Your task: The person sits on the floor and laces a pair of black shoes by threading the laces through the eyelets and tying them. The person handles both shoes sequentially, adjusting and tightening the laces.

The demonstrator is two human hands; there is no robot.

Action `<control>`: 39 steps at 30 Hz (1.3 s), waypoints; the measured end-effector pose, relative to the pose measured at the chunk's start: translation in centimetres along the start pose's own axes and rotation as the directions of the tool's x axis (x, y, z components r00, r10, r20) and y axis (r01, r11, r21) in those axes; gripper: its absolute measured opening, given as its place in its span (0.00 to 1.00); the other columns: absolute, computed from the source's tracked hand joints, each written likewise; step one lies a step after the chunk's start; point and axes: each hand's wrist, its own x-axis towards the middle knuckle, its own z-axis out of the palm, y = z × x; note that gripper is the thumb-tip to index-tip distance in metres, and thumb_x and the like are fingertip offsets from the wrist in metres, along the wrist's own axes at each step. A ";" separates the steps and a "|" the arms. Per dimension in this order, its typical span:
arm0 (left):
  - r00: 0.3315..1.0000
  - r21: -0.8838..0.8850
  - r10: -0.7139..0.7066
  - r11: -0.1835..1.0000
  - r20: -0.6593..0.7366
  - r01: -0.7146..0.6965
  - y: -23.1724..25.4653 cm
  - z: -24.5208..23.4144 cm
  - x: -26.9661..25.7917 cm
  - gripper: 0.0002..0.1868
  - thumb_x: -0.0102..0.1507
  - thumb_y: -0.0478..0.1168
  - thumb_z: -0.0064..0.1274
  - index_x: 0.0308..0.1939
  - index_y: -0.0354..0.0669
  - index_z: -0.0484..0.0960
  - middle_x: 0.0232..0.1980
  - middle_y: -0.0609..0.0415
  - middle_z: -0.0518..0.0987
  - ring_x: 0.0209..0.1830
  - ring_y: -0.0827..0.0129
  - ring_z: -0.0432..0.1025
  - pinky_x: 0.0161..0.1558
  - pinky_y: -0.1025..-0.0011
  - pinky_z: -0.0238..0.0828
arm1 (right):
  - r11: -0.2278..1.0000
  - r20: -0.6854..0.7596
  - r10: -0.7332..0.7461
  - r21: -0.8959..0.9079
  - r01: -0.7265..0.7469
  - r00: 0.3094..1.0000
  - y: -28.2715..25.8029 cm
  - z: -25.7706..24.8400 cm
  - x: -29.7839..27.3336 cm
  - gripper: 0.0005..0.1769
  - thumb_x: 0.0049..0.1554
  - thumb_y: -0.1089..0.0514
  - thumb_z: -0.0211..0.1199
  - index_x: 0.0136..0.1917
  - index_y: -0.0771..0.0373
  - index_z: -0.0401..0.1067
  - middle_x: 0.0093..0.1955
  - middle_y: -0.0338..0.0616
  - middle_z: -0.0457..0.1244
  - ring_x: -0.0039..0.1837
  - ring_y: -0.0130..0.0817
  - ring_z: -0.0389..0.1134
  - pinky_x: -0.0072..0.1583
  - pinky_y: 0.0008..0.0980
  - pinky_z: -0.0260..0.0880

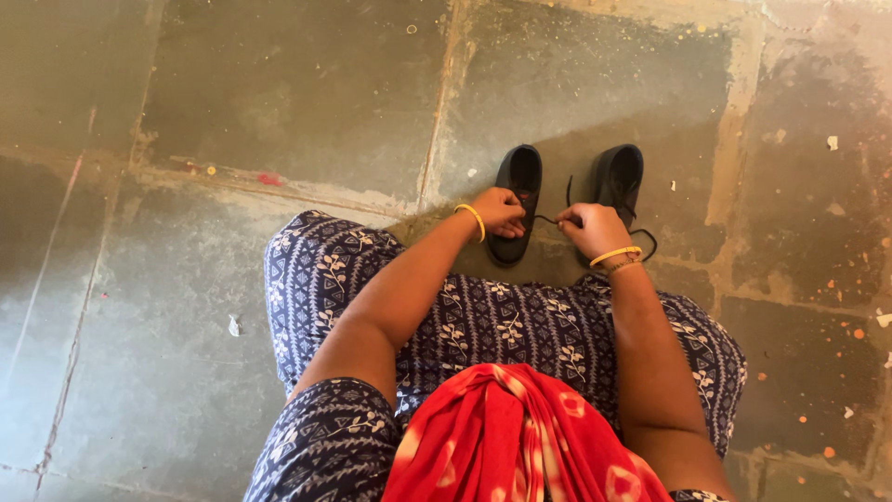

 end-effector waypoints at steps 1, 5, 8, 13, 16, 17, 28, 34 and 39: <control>1.000 0.001 -0.005 1.000 0.009 0.005 0.1 -0.1 0.0 0.11 0.65 0.36 0.53 0.49 0.36 0.73 0.40 0.41 0.86 0.36 0.60 0.84 0.35 0.68 0.82 | 0.999 0.006 -0.004 -0.037 0.004 1.000 -0.2 -0.1 -0.1 0.12 0.54 0.55 0.67 0.49 0.63 0.81 0.45 0.52 0.72 0.47 0.43 0.75 0.50 0.37 0.74; 0.994 0.155 0.111 0.982 0.021 -0.113 -0.3 -0.5 0.4 0.15 0.61 0.35 0.55 0.51 0.37 0.76 0.38 0.48 0.85 0.31 0.67 0.80 0.33 0.70 0.80 | 0.993 0.061 0.062 -0.101 -0.056 0.996 -0.8 -0.7 -0.4 0.12 0.54 0.54 0.66 0.49 0.60 0.82 0.45 0.52 0.72 0.47 0.45 0.75 0.51 0.39 0.74; 0.948 0.400 0.316 0.864 0.040 -0.305 -0.8 -0.8 0.9 0.19 0.55 0.33 0.61 0.51 0.35 0.80 0.37 0.53 0.83 0.30 0.69 0.77 0.34 0.71 0.77 | 0.992 0.086 0.068 -0.111 -0.059 0.994 -1.0 -0.7 -0.5 0.12 0.53 0.54 0.66 0.49 0.59 0.82 0.44 0.52 0.73 0.47 0.45 0.75 0.51 0.39 0.73; 0.910 0.638 0.408 0.684 0.069 -0.354 -0.6 -0.9 0.6 0.24 0.53 0.38 0.67 0.53 0.39 0.80 0.33 0.53 0.81 0.32 0.70 0.75 0.37 0.69 0.73 | 0.997 0.080 0.066 -0.047 -0.062 0.995 -0.6 0.2 -0.1 0.12 0.53 0.54 0.66 0.49 0.60 0.82 0.43 0.51 0.72 0.46 0.44 0.75 0.51 0.38 0.74; 0.905 0.626 0.421 0.689 0.064 -0.365 0.2 -0.1 -0.7 0.25 0.52 0.38 0.65 0.54 0.42 0.80 0.31 0.53 0.81 0.30 0.70 0.75 0.35 0.68 0.73 | 0.998 0.071 0.053 -0.037 -0.051 0.996 0.1 0.6 0.1 0.12 0.54 0.54 0.66 0.49 0.61 0.81 0.43 0.51 0.72 0.46 0.43 0.75 0.50 0.37 0.74; 0.905 0.649 0.422 0.673 0.055 -0.354 0.6 0.2 -1.3 0.25 0.52 0.38 0.65 0.54 0.43 0.80 0.31 0.53 0.81 0.30 0.69 0.75 0.35 0.68 0.73 | 0.999 0.052 0.043 -0.013 -0.042 0.998 0.3 0.8 0.2 0.12 0.55 0.54 0.66 0.49 0.61 0.81 0.43 0.51 0.72 0.46 0.43 0.75 0.50 0.37 0.74; 0.862 0.831 0.506 0.471 0.020 -0.296 3.8 2.2 -6.0 0.10 0.54 0.42 0.63 0.38 0.46 0.83 0.33 0.51 0.84 0.34 0.57 0.79 0.38 0.62 0.75 | 0.997 -0.017 0.019 0.077 -0.018 1.000 0.1 2.1 0.6 0.12 0.56 0.55 0.67 0.51 0.64 0.79 0.45 0.51 0.73 0.47 0.40 0.76 0.50 0.34 0.74; 0.858 0.815 0.513 0.485 0.026 -0.315 4.4 2.5 -6.4 0.10 0.54 0.42 0.63 0.37 0.46 0.82 0.32 0.51 0.83 0.34 0.57 0.79 0.39 0.62 0.75 | 0.987 0.008 0.071 0.147 -0.072 0.997 0.2 1.7 0.7 0.12 0.55 0.57 0.67 0.52 0.64 0.78 0.45 0.49 0.73 0.48 0.36 0.76 0.51 0.32 0.74; 0.868 0.822 0.497 0.498 -0.008 -0.277 4.1 2.9 -6.7 0.14 0.53 0.42 0.65 0.40 0.46 0.81 0.33 0.51 0.83 0.35 0.57 0.78 0.38 0.61 0.74 | 0.987 0.063 0.062 0.147 -0.071 0.996 0.5 2.5 0.9 0.12 0.55 0.57 0.67 0.51 0.65 0.79 0.45 0.49 0.73 0.48 0.35 0.76 0.51 0.32 0.74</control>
